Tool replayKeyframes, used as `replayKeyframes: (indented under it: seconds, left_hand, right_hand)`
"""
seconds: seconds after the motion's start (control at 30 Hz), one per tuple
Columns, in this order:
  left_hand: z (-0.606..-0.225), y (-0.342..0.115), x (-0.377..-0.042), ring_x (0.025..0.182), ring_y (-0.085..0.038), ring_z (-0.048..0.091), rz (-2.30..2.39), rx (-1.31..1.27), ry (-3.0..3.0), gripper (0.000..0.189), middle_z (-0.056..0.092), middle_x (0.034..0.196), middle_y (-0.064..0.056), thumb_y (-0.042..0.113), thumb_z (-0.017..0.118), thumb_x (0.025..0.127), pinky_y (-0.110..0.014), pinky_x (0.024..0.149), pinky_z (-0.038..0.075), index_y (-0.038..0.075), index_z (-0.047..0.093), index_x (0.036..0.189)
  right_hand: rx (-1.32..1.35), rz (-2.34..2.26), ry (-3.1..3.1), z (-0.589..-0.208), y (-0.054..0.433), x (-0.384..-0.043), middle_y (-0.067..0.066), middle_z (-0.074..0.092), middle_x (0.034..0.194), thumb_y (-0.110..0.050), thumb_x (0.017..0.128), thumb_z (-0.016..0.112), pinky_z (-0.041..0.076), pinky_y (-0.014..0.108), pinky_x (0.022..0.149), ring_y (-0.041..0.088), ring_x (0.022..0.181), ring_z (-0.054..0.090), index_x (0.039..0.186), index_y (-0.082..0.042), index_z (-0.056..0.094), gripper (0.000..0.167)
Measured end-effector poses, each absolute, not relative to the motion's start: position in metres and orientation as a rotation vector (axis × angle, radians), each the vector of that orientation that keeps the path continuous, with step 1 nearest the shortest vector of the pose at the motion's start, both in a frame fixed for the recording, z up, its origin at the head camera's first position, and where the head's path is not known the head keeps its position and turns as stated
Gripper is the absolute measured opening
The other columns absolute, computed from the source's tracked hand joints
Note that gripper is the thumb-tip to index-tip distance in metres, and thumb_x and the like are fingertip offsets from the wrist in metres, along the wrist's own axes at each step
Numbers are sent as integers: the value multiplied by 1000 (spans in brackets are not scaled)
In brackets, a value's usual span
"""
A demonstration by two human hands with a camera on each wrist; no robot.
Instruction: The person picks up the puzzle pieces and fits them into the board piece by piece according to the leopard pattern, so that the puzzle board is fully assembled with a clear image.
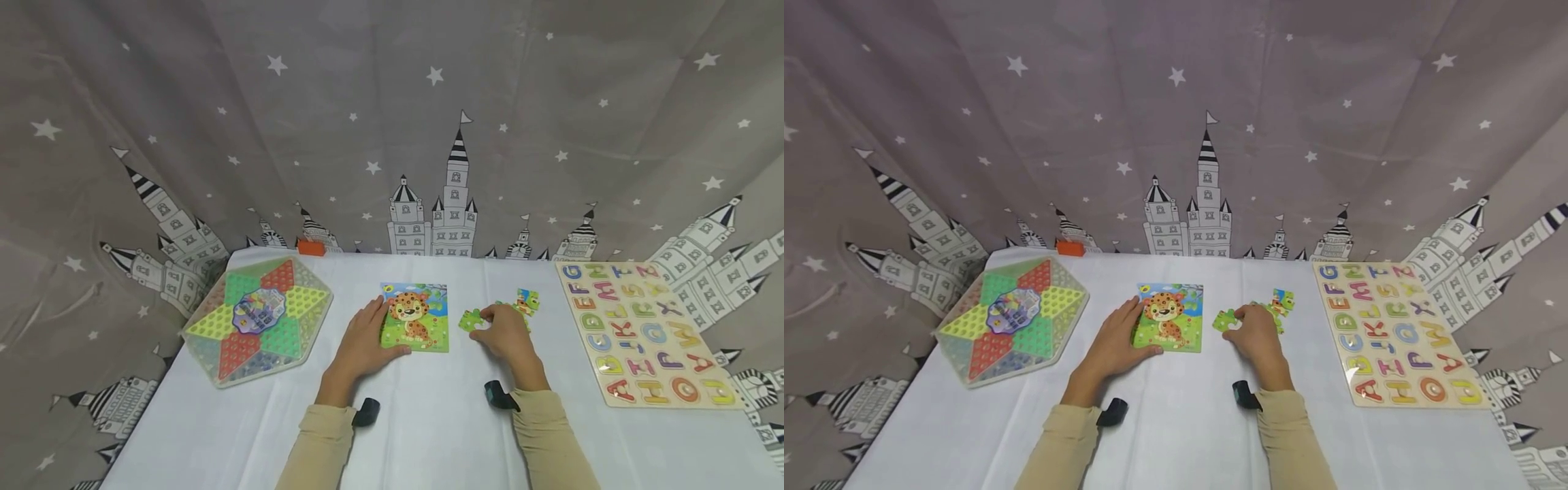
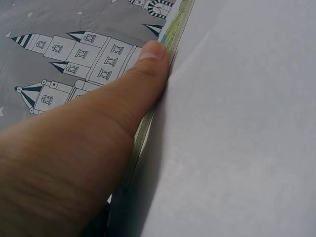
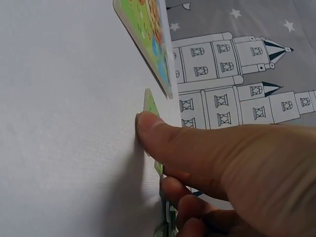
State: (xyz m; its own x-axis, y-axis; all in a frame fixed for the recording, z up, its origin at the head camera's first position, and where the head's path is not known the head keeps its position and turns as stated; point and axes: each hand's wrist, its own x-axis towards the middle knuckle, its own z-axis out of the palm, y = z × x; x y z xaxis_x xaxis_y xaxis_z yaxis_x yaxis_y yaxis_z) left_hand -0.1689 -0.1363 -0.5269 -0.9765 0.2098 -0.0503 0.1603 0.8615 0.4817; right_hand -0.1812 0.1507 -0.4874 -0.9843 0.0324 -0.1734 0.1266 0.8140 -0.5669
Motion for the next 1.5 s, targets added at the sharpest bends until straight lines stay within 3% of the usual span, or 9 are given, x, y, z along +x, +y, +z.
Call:
replayKeyframes:
  seconds: [0.1,0.33,0.6,1.0,1.13,1.27,1.5]
  left_hand:
    - [-528,-137,-169,159,-30,20,747,290,2934,110,21,172,-6,66,75,81,-50,130,20,12,27,163]
    - [-528,-135,-168,159,-30,20,753,300,2929,110,21,172,-7,66,75,80,-50,130,20,11,27,163]
    - [-525,-136,-168,159,-30,19,756,293,2929,110,20,172,-6,65,76,80,-50,130,19,11,27,163]
    - [-526,-138,-170,159,-30,20,748,300,2940,110,20,172,-6,67,75,80,-50,130,20,11,26,163]
    - [-525,-138,-170,159,-30,20,746,300,2942,111,20,172,-6,67,75,80,-50,130,20,12,26,163]
    - [-525,-138,-170,159,-30,20,760,305,2945,110,21,172,-6,66,75,80,-50,130,20,11,27,163]
    - [-526,-137,-169,158,-30,22,765,302,2948,110,22,171,-6,65,76,80,-50,130,21,11,28,162]
  right_hand:
    - [139,-921,2841,-488,150,-181,22,68,121,-19,82,86,54,53,99,38,114,63,123,3,68,51]
    - [87,-916,2864,-494,149,-183,26,63,135,-23,83,84,40,59,117,48,142,44,133,4,63,61]
    - [103,-983,2817,-498,148,-186,25,62,130,-22,86,81,38,59,118,48,150,32,128,0,65,51]
    - [178,-972,2816,-495,146,-187,26,63,126,-25,82,85,49,57,104,46,131,53,117,2,69,47]
    - [149,-966,2827,-495,145,-187,24,62,123,-25,82,85,51,54,99,41,118,58,126,2,64,56]
    - [96,-943,2846,-496,146,-188,19,62,120,-26,83,85,51,52,97,34,109,58,136,-1,61,63]
    - [49,-975,2818,-494,147,-186,18,62,118,-21,79,87,50,50,95,32,106,57,127,-3,64,56]
